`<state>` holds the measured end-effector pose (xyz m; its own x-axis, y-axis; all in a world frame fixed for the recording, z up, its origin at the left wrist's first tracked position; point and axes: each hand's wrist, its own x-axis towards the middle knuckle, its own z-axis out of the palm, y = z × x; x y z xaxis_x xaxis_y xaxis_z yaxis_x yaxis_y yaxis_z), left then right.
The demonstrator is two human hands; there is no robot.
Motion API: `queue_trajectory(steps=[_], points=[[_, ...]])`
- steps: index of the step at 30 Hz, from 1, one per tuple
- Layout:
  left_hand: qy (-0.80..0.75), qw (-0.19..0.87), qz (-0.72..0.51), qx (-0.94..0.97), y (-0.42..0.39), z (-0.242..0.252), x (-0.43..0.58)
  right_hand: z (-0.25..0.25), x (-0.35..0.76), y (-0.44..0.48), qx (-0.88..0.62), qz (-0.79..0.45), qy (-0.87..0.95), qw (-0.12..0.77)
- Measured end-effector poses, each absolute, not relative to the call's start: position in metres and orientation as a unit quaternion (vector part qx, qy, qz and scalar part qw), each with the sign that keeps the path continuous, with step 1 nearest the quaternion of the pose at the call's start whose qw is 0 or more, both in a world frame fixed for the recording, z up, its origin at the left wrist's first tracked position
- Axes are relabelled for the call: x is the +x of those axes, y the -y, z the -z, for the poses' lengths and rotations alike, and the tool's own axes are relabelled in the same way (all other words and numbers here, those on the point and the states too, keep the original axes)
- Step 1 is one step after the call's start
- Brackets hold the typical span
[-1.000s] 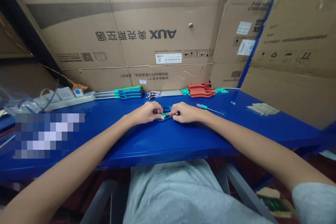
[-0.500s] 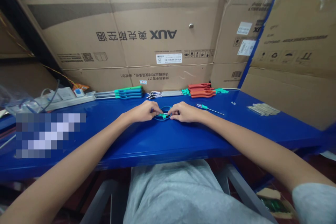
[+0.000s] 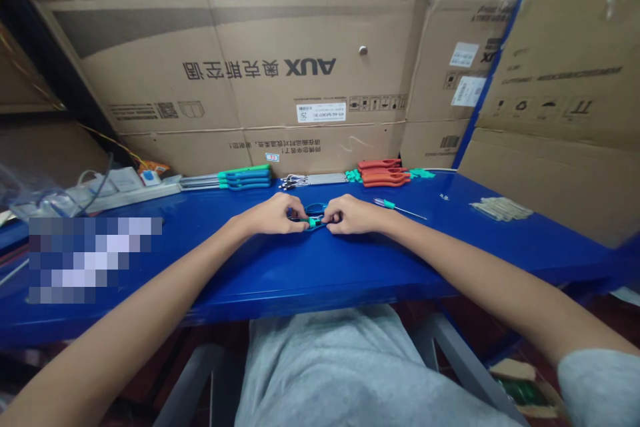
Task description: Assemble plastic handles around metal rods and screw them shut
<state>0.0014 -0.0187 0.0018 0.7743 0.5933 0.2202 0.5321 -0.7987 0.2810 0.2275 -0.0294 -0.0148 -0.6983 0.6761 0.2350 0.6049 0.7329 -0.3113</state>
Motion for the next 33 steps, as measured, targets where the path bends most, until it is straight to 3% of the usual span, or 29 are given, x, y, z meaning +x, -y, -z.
queue_trajectory(steps=[10, 18, 33], points=[[-0.31, 0.057, -0.154, 0.937, 0.017, -0.004, -0.001, 0.014, 0.231, 0.028, -0.335, -0.11, 0.915, 0.196], [-0.363, 0.066, -0.12, 0.922, 0.015, -0.01, -0.01, 0.019, 0.232, 0.023, -0.329, -0.087, 0.899, 0.276], [-0.319, 0.049, -0.125, 0.938, 0.021, 0.002, 0.006, 0.026, 0.224, 0.021, -0.365, -0.122, 0.888, 0.251]])
